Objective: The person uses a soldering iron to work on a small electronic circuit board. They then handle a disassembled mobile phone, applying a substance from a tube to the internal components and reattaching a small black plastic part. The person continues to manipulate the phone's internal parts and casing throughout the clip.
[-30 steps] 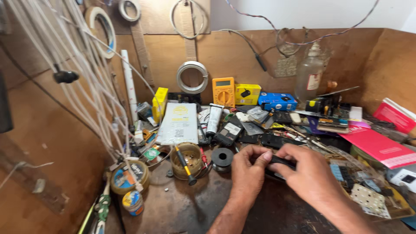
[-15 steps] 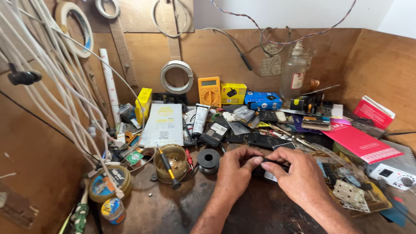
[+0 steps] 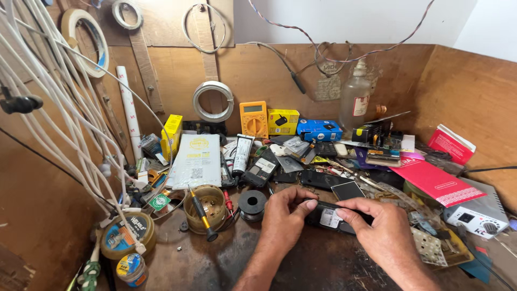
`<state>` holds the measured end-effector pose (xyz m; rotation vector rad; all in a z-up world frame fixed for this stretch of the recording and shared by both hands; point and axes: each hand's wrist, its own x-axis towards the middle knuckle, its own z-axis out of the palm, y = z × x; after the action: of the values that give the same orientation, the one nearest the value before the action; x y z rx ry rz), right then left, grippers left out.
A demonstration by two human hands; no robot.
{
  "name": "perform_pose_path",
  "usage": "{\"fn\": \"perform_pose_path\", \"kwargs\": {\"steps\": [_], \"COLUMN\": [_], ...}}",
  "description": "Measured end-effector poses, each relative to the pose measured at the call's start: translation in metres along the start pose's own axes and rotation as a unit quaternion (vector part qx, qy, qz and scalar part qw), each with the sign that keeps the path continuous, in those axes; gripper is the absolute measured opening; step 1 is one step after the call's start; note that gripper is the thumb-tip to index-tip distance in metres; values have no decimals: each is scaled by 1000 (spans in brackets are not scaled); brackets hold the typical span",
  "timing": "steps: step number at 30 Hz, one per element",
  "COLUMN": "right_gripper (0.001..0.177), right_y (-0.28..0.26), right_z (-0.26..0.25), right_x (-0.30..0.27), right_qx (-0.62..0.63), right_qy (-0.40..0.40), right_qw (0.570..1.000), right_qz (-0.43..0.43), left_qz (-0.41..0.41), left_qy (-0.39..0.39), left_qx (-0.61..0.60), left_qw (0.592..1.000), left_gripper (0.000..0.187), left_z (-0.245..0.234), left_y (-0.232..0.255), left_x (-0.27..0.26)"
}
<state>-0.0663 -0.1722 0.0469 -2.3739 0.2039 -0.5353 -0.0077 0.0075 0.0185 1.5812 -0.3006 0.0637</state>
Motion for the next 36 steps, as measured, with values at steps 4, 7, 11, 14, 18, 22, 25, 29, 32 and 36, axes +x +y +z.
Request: {"fn": "perform_pose_path", "kwargs": {"steps": [4, 7, 11, 14, 18, 22, 25, 29, 32, 36], "right_gripper": [21, 21, 22, 28, 32, 27, 25, 28, 36, 47], "right_y": [-3, -3, -2, 4, 22, 35, 33, 17, 5, -2], "right_z": [0, 1, 2, -2, -3, 3, 6, 4, 1, 10], "right_x": [-3, -5, -4, -3, -4, 5, 9, 26, 49, 78], "right_qx": [23, 34, 31, -41, 3, 115, 206, 215, 2, -73], "right_qy": [12, 6, 24, -57, -3, -2, -35, -47, -26, -57], "right_qw": [1000, 999, 998, 993, 1000, 993, 976, 975, 1000, 991], "right_qz": [-12, 1, -47, 93, -12, 16, 58, 37, 0, -100], "left_qz": [18, 16, -17, -8, 1, -38, -129, -92, -97, -104], "left_qy": [-25, -5, 18, 29, 30, 47, 45, 56, 51, 23], "left_qx": [12, 46, 33, -3, -103, -233, -273, -272, -253, -299], "left_qw": [999, 999, 999, 1000, 994, 970, 952, 956, 961, 948], "left_gripper": [15, 15, 12, 12, 18, 30, 31, 27, 24, 24], "left_z": [-3, 0, 8, 8, 2, 2, 0, 2, 3, 1], "left_y": [6, 7, 7, 6, 4, 7, 9, 11, 14, 19], "left_x": [-3, -4, -5, -6, -1, 0, -1, -2, -5, -5]}}
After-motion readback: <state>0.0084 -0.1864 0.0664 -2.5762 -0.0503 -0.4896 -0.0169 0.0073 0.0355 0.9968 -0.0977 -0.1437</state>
